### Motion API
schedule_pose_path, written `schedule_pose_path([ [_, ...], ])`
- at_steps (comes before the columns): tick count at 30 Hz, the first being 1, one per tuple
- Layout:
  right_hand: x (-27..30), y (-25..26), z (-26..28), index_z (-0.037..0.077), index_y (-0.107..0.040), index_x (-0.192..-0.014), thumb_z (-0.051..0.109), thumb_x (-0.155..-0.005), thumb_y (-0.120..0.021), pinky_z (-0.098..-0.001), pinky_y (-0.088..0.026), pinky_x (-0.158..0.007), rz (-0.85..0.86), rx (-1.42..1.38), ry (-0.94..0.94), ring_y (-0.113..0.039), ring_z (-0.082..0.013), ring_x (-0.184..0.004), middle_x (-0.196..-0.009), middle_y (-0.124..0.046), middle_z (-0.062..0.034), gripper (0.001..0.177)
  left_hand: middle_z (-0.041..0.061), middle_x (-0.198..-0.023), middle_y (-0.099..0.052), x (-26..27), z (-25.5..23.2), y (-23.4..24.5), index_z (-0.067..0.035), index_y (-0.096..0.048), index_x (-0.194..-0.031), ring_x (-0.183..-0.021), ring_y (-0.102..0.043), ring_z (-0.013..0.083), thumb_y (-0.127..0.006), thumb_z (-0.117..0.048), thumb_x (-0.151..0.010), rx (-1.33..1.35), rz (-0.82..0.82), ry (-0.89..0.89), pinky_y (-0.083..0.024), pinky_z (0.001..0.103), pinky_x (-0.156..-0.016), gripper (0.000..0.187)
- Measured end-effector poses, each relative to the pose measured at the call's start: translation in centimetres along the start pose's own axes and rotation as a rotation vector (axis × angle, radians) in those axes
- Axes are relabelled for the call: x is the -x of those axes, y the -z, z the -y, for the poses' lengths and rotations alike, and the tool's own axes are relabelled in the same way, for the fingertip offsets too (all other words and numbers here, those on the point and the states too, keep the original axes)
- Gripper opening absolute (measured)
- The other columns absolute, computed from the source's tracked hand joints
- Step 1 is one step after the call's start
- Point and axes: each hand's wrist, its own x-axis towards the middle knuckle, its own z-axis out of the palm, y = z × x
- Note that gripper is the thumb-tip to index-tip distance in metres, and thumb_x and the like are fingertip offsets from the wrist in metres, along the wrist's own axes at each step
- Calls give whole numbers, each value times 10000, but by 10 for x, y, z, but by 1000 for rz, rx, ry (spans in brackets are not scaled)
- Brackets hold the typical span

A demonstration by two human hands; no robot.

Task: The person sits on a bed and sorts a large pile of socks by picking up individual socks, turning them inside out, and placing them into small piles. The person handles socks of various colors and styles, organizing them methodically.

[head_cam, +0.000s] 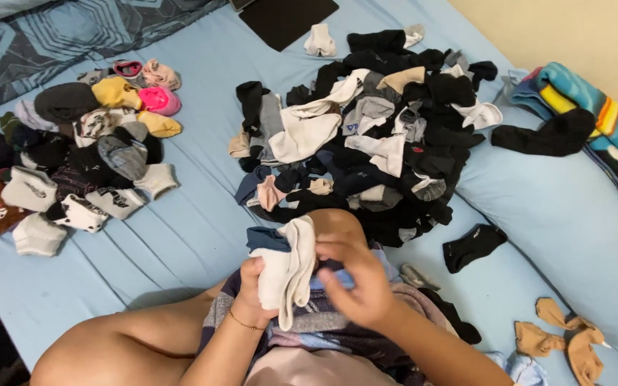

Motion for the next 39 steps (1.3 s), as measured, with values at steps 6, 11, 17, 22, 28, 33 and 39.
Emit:
schedule_pose_path([
  [6,-8,-3,12,40,-633,-1118,302,-969,-656,-401,-556,-927,-4,31,82,-691,-294,-1031,-1170,-661,-152,302,202,-957,-744,0,-1,-12,84,-664,-1134,-844,-705,307,-695,-477,-797,-116,-72,-83,-575,398,-713,655],
  [11,-2,-2,-3,47,-546,-1245,244,-947,-681,-290,-481,-706,89,-195,-144,-539,-154,-805,-1068,-613,-66,382,188,-967,-747,-7,-6,-30,104,-683,-1114,-868,-693,290,-675,-516,-806,-306,-32,-60,-563,379,-740,693],
  [17,-10,3,-20,60,-610,-880,194,-970,-614,-408,-496,-911,50,93,103,-600,-276,-1023,-1121,-613,-98,161,126,-1202,-704,-11,-10,-59,-18,-593,-1332,-1103,-667,243,-727,-371,-892,-514,-78,-233,-558,404,-945,579],
  [22,23,1,-71,19,-687,-836,92,-956,-643,-342,-512,-560,-6,-322,-334,-547,-178,-587,-636,-601,-65,147,220,-1009,-775,-16,-9,-70,-4,-687,-1215,-977,-745,294,-653,-209,-967,-541,-85,-387,-599,448,-872,324],
  [28,-14,-2,-18,-116,-442,-1427,390,-1009,-615,-600,-509,-970,344,-106,-529,-653,-440,-1147,-1255,-620,-401,678,107,-1248,-706,-22,7,-46,-35,-437,-1479,-1071,-629,167,-745,-101,-908,-677,-285,-519,-583,377,-889,652],
  [33,-7,-12,-25,-29,-592,-1358,277,-816,-858,-478,-560,-933,250,-106,-586,-696,-299,-1123,-1188,-723,-264,676,73,-1215,-669,-12,-6,-70,-75,-468,-1293,-1192,-575,161,-854,-31,-803,-807,-322,-575,-493,388,-1039,626],
  [39,16,-18,-52,-66,-582,-1379,146,-817,-846,-377,-496,-701,195,-441,-794,-623,-205,-784,-1046,-711,-202,656,-11,-1101,-562,-12,-7,-62,-152,-414,-1191,-1134,-566,132,-899,-148,-775,-602,-221,-573,-473,339,-1024,640],
])
